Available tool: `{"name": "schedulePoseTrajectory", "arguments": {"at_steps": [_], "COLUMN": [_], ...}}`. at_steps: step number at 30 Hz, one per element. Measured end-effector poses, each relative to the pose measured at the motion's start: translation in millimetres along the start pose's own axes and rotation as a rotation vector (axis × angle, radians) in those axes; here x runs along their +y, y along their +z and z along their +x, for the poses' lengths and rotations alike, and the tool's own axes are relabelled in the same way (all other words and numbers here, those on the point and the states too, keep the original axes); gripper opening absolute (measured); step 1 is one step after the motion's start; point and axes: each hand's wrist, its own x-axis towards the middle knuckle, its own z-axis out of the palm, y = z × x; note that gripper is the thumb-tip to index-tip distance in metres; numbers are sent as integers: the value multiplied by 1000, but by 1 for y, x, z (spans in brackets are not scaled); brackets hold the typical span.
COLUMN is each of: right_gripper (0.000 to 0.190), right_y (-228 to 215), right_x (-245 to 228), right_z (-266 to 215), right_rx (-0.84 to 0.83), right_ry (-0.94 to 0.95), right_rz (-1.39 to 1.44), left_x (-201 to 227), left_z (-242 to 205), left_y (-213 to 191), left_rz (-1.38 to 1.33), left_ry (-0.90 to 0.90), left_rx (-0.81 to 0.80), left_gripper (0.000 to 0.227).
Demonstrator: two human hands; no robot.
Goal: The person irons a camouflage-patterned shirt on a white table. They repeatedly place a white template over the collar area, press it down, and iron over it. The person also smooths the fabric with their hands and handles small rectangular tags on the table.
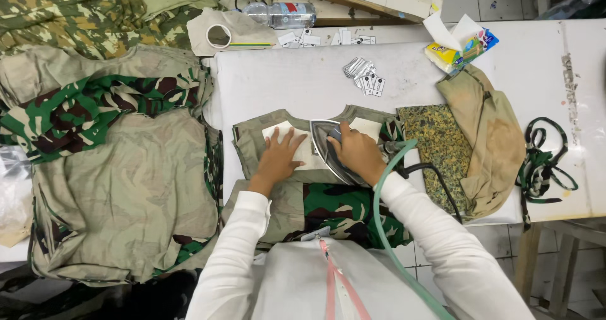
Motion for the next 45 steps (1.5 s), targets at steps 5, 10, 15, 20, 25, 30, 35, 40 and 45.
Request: {"name": "schedulePoseTrajectory", "arguments": {"at_steps": [5,10,15,20,25,30,35,40,45], "right_gripper": [37,37,41,45,46,45,38,41,43], "right_y": [16,-11,-7,-3,2,20,21,19,-1], "right_x": [-7,6,65,76,60,24,-2,28,109], "right_z": [34,8,-21,-47,-54,-23,20,28,9], "right_rx": [-11,-57,-26,102,132,7,-86,29,-63], "right_ry": [41,40,265,236,-10,-401,-116,18,233], "right_rz": [101,103,125,246,109,-103,39,-72,-193], "left_x": [21,27,36,20,-52,-83,-1,29,35], "left_z": [-6,-11,-32,-84,-161,-191,-180,-169,-186], "left_y": [29,35,10,-31,-2,72,56,73,88], "left_rz": [-534,-888,-1053,-1265,-1482,-1056,-576,-207,80], "left_ry": [-411,-717,-762,-636,-842,-1620,-821,-40,212], "left_rx": [458,607,723,1016,1264,1394,1119,839,656], "left_gripper": [59,77,72,71,68,68,42,38,45]}}
